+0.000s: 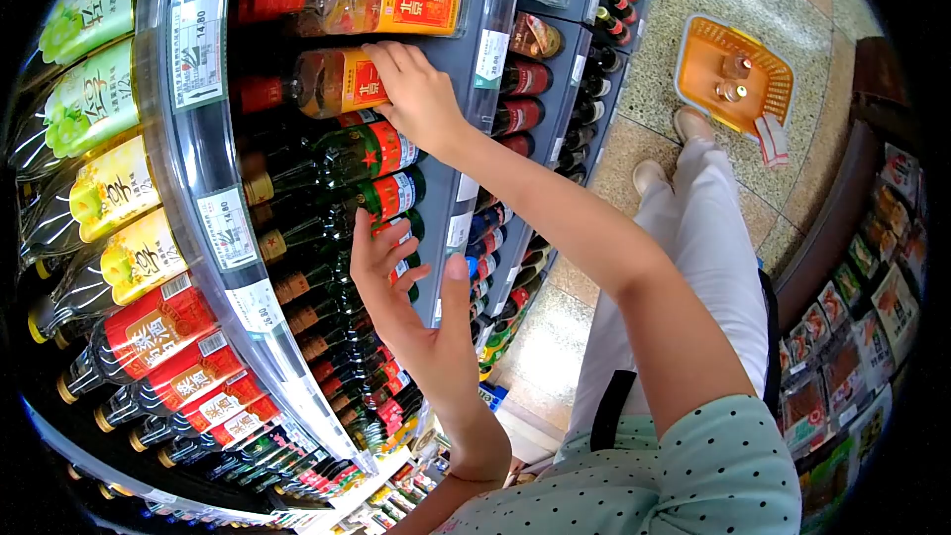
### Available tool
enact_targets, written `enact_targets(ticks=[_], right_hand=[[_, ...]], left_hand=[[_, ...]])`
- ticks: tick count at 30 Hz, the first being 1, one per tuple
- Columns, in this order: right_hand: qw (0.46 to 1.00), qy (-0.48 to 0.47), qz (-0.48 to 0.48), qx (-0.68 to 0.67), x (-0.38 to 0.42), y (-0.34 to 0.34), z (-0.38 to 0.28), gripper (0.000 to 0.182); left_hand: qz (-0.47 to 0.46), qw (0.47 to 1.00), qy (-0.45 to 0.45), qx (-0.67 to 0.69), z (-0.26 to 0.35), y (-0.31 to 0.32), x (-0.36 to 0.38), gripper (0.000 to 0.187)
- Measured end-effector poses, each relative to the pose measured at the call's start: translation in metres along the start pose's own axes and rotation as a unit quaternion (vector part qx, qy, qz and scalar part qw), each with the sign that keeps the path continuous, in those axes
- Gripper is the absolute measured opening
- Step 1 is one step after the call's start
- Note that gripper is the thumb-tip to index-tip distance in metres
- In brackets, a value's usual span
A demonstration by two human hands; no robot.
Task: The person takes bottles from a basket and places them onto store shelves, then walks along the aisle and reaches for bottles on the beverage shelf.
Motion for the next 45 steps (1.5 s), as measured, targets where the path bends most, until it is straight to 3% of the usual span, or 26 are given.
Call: enact_targets(ticks=[29, 45], right_hand=[[0.998, -0.038, -0.021, 0.046, -0.026, 0.054, 0.003, 0.072], [0.998, -0.033, -0.015, 0.048, -0.023, 0.041, 0.002, 0.073]], left_hand=[[-0.003, 1.0, -0.016, 0.0, -0.013, 0.0, 0.001, 0.076], [-0.025, 0.999, -0.005, -0.021, -0.014, 0.006, -0.001, 0.08]])
Point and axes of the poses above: each hand's wrist, its own x-axis away from the middle knuckle, its own y-axis out of the palm, z = x × y, the point moved 10 cm from there along -x, towards the middle knuckle, and after that the axes turned 1 degree about z, right-handed, at the moved point
